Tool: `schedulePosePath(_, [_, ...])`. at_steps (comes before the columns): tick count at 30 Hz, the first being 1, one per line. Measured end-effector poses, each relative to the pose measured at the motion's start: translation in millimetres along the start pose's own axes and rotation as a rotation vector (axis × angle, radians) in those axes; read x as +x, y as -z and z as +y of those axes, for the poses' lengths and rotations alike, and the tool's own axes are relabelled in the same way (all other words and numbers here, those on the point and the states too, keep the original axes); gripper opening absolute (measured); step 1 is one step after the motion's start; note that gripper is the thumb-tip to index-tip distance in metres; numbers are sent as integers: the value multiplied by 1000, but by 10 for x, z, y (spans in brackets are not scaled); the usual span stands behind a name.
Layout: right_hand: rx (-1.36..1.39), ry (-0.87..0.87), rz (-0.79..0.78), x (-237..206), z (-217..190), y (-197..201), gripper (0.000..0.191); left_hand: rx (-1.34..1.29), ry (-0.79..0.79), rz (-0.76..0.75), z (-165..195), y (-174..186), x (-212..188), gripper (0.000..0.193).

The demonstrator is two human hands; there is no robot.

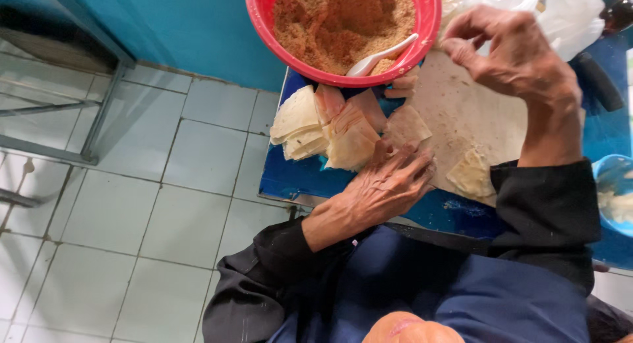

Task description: The person sits at a small blue table and folds thin square pastry wrappers around a spoonful of brown sugar filling, pressing the edges together by hand. They take wrappers one at a time from a stack, add filling from a red bowl using a spoon, seal the folds with paste from a small blue bowl, and set finished folded pieces aside.

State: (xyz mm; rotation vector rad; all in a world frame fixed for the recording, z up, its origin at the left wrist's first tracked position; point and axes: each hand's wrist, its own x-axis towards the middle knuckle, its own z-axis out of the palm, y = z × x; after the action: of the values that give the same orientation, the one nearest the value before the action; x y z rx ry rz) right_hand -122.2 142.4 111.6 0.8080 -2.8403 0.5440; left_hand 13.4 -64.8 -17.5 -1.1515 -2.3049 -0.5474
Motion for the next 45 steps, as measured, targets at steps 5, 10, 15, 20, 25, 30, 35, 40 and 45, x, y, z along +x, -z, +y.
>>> schedulePosePath(5, [-320,453,91,47,190,-352,70,4,-24,4,-16,85,80,32])
schedulePosePath(10, [-15,277,-7,82,227,-702,88,64,-49,-15,-8,140,115,30])
schedulePosePath(15, [-69,267,-67,148,249,-765,87,-30,-57,-5,-28,145,144,35])
schedulePosePath(20, [-55,315,26,33,213,-866,81,-39,-31,-9,-21,140,126,37])
schedulePosePath(25, [-3,309,26,-55,118,-938,74,-26,-17,2,-8,148,127,37])
schedulePosePath(30, [4,252,-33,-100,-27,-927,59,-21,-25,-8,-17,181,131,35])
schedulePosePath(35, [247,187,-44,-132,-59,-876,72,-25,-23,2,-14,203,136,36])
schedulePosePath(40, [434,139,15,-262,155,-684,36,-55,-25,-32,-19,208,128,35])
schedulePosePath(45, [-202,285,319,-681,677,34,33,-4,-75,-43,-27,216,129,37])
